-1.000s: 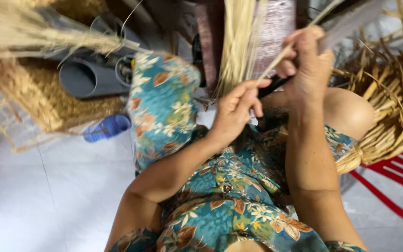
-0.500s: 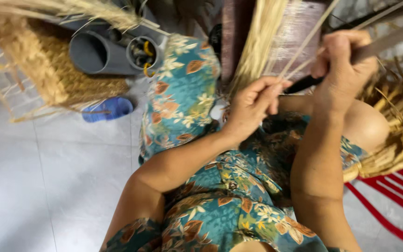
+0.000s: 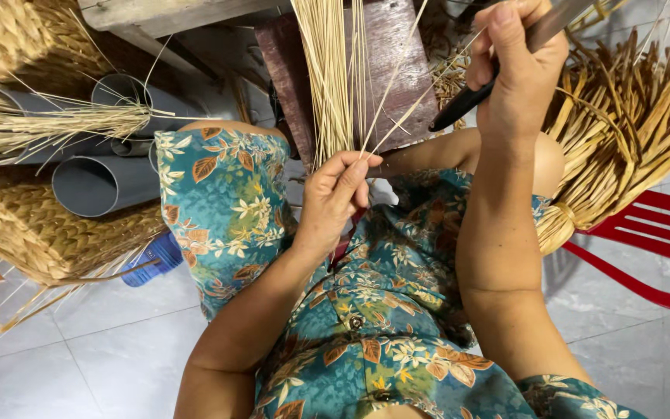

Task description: The person sits on a low stool and processes bundles of dried palm midribs on their lap. They sort and align the sticks, trim the ends with scissors, and sharpen the tips of individual sticks by shaving them with a knife.

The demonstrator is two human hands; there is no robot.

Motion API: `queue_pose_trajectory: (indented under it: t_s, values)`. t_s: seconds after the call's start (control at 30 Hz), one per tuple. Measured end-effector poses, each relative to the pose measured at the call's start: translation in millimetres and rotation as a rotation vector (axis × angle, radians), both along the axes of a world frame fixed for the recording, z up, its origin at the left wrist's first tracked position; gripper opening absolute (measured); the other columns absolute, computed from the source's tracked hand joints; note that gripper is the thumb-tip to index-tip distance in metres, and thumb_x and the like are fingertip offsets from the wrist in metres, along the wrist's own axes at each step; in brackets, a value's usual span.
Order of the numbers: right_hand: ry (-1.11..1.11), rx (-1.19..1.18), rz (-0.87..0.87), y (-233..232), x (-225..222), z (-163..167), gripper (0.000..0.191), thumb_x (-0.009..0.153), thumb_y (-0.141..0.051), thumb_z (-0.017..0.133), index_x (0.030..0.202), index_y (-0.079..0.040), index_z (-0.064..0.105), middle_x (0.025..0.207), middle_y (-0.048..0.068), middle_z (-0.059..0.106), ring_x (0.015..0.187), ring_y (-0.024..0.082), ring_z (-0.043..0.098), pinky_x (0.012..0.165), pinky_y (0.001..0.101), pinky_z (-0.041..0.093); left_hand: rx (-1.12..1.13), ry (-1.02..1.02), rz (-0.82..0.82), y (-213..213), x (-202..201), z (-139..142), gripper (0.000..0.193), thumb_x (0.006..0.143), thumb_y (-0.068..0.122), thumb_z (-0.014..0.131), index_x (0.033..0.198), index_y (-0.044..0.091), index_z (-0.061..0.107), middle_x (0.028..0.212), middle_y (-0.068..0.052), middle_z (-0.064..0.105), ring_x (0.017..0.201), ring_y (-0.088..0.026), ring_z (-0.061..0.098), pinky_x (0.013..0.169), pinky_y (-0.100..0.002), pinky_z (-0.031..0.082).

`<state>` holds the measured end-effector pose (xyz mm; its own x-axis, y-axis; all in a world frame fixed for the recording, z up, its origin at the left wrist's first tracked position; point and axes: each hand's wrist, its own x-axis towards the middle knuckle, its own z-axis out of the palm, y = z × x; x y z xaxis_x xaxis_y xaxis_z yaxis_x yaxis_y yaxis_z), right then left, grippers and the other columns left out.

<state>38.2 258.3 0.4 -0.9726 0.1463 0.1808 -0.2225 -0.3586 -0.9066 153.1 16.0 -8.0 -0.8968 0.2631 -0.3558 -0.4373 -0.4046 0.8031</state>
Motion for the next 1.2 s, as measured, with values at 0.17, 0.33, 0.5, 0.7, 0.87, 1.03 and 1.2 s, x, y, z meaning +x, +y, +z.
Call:
queue_pose_trajectory:
  t_s: [0.17,0.33,0.5,0.7,0.87,1.03,1.2]
  values:
    - [-0.033,-0.079,-0.076,11,1,-7,0.020,0.115,-0.013,0.070,0.103,-0.001,0.060,0.083,0.011,0.063,0.052,0.014,0.048,0.045,0.0277,0.035,-0.067,0.035,0.060,-5,-2,2,0.025,0.109,0.023,0.058,0.118,0.003,0.070,0.070,0.003,0.056,0.058,-0.001,0.039,0.051,-0.018,0.027]
    - [-0.064,-0.145,-0.149,31,-1,-15,0.027,0.117,-0.012,0.070,0.098,0.001,0.057,0.083,0.013,0.063,0.055,0.018,0.048,0.049,0.0313,0.037,-0.076,0.000,0.131,-15,-6,8,0.023,0.106,0.021,0.061,0.114,0.002,0.071,0.069,0.002,0.059,0.054,0.000,0.039,0.047,-0.017,0.025]
    - [-0.016,-0.060,-0.158,48,0,-21,0.032,0.121,-0.018,0.071,0.100,0.001,0.057,0.080,0.012,0.061,0.054,0.018,0.046,0.048,0.0318,0.034,-0.079,-0.003,0.159,-22,-10,12,0.021,0.106,0.019,0.064,0.115,0.002,0.071,0.072,0.002,0.060,0.056,0.000,0.041,0.048,-0.018,0.027]
    - [-0.032,-0.107,-0.185,57,-2,-26,0.033,0.119,-0.023,0.067,0.097,-0.003,0.054,0.071,0.008,0.054,0.048,0.013,0.037,0.049,0.0300,0.027,-0.083,-0.009,0.175,-38,-19,19,0.024,0.104,0.022,0.064,0.114,0.002,0.071,0.078,-0.001,0.064,0.055,-0.002,0.045,0.046,-0.016,0.029]
    - [-0.060,-0.129,-0.191,73,-15,-37,0.038,0.122,-0.018,0.062,0.089,-0.002,0.053,0.070,0.008,0.051,0.048,0.015,0.033,0.051,0.0324,0.024,-0.034,-0.131,0.050,-50,-32,23,0.024,0.102,0.022,0.065,0.114,0.001,0.070,0.087,0.001,0.064,0.061,-0.002,0.052,0.047,-0.017,0.038]
    - [0.016,-0.118,-0.146,96,-36,-55,0.033,0.115,-0.012,0.062,0.084,-0.005,0.052,0.059,0.004,0.042,0.046,0.013,0.031,0.048,0.0312,0.022,0.012,-0.111,0.004,-75,-66,28,0.023,0.102,0.021,0.068,0.114,0.001,0.070,0.085,0.000,0.064,0.065,-0.004,0.057,0.051,-0.021,0.046]
    - [-0.092,-0.192,-0.218,100,-43,-61,0.036,0.114,-0.012,0.062,0.080,-0.003,0.051,0.066,0.009,0.047,0.049,0.017,0.034,0.050,0.0329,0.021,-0.009,-0.077,0.031,-88,-94,36,0.021,0.101,0.019,0.069,0.113,0.002,0.071,0.087,0.001,0.065,0.069,-0.005,0.059,0.055,-0.021,0.049]
